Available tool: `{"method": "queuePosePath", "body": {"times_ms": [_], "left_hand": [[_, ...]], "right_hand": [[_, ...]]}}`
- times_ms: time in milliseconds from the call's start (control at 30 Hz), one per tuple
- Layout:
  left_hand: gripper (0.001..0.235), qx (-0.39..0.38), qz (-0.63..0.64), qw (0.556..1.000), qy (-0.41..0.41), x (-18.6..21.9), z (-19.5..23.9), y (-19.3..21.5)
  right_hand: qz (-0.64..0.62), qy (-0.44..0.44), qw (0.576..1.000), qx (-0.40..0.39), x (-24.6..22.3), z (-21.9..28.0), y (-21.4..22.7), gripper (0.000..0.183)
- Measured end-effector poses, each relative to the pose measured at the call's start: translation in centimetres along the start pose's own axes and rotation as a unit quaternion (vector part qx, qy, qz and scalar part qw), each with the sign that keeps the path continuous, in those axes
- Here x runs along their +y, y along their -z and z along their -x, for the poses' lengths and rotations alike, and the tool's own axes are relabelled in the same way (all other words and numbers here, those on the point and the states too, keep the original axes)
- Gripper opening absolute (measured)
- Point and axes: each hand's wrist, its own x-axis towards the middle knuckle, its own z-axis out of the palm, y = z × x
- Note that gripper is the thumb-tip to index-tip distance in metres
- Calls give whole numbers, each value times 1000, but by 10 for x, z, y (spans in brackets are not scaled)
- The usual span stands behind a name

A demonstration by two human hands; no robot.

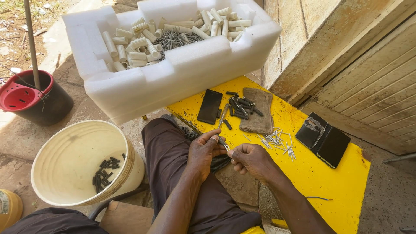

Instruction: The person is manually assembling small white cylindrical components by inserting metal pins into them on a yellow work surface.

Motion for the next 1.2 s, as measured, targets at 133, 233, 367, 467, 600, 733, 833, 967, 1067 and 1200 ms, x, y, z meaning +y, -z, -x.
{"method": "queuePosePath", "body": {"times_ms": [133,233,367,467,600,733,833,967,1067,1200], "left_hand": [[36,0,11,1000,2,-4,-3,1],[36,9,16,1000,0,-8,-6,0],[35,18,15,1000,-4,-4,-3,-1],[35,23,13,1000,-3,-5,-2,-4],[35,23,-3,1000,-4,-2,0,-5],[34,26,-1,1000,-6,-4,-2,-4],[34,30,-4,1000,-4,-2,1,-6],[34,29,-15,999,-3,-1,4,-8],[34,30,-9,999,5,-1,6,-9],[33,40,20,999,0,-5,1,-3]], "right_hand": [[-12,9,1000,4,-4,7,0,22],[-7,35,999,10,-1,7,2,23],[15,68,997,33,-4,10,0,22],[30,79,996,40,-9,11,-2,22],[54,76,994,51,-17,14,-8,22],[60,71,994,60,-14,10,-7,23],[63,61,994,58,-11,7,-7,24],[38,63,996,58,-6,-3,-10,24],[-9,80,995,61,-2,-12,-16,24],[-25,129,991,35,5,-19,-19,23]]}}
